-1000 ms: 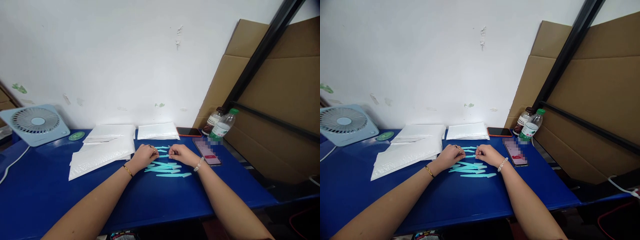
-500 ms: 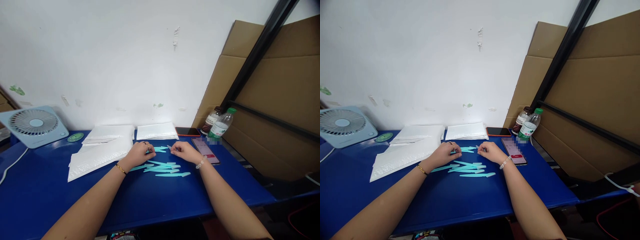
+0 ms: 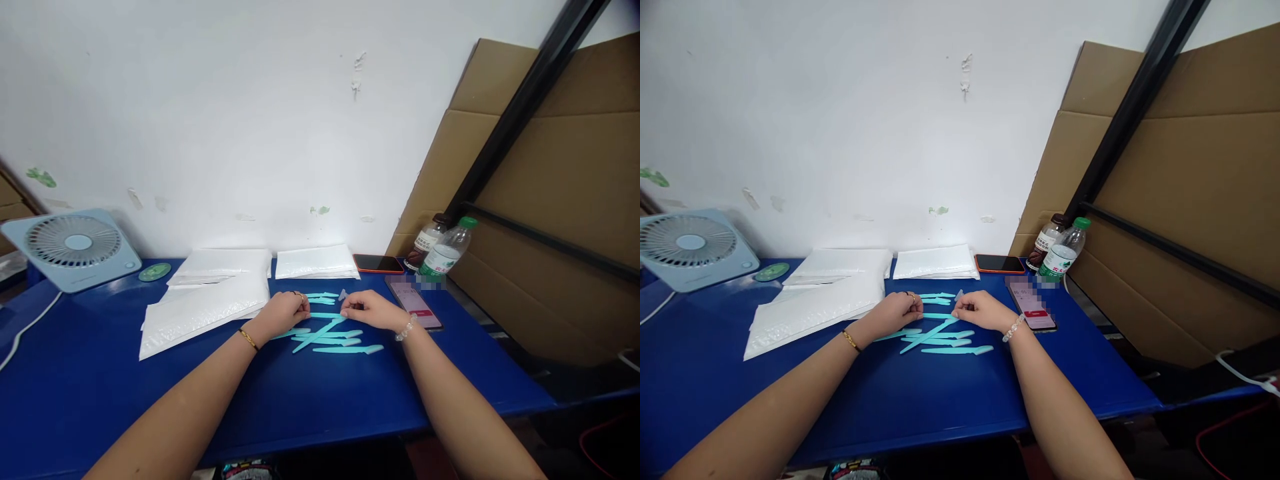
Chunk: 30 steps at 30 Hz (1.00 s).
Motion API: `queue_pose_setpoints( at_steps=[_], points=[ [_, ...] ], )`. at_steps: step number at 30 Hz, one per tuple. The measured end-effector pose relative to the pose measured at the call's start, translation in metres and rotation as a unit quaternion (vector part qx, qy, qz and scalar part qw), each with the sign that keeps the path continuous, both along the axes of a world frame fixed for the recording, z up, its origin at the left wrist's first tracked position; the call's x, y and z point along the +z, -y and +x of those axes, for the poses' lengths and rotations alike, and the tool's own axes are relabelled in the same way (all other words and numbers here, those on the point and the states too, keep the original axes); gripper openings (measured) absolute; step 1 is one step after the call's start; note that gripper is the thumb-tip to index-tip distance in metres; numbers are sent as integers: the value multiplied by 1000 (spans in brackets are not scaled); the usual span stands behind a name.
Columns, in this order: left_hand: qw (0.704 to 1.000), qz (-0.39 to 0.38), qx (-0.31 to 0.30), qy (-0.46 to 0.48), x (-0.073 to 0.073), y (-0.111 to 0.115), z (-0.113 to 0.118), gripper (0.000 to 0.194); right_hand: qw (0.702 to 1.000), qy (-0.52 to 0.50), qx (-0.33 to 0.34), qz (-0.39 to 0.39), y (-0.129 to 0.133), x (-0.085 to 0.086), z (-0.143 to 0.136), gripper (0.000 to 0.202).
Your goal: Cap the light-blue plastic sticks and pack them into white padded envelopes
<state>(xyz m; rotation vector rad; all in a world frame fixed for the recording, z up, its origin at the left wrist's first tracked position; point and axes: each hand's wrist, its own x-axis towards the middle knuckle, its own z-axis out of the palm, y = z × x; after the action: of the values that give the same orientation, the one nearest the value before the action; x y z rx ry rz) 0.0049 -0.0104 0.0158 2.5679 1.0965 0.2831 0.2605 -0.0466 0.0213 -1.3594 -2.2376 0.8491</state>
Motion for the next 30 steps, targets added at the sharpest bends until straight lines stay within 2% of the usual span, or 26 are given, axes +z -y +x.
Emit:
queue_pose_setpoints(
  at_steps=[5, 11, 13, 15, 19, 25, 30],
  points=[
    [1000, 19, 16, 18, 5, -6, -7, 18, 997, -54, -44, 26, -1, 1, 4, 21],
    [995, 67, 76, -6, 2, -20, -19, 13, 990, -18, -123, 70, -13, -4, 14, 15],
    [993, 85, 76, 2, 1, -20, -19, 14, 989, -4, -102, 108, -13, -6, 13, 13],
    [993, 91, 71, 18, 1, -16, -16, 18, 990, 4, -45, 131, -11, -8, 8, 12],
    [996, 69, 31, 40, 4, -1, -6, 25, 991, 41, 41, 120, -6, -9, -1, 14],
    [998, 53, -24, 18, 3, 10, 5, 22, 992, 51, 39, 108, -6, -10, -6, 9],
    [996, 86, -23, -19, 2, 7, 6, 21, 991, 37, 17, 128, -6, -9, -4, 4]
  ],
)
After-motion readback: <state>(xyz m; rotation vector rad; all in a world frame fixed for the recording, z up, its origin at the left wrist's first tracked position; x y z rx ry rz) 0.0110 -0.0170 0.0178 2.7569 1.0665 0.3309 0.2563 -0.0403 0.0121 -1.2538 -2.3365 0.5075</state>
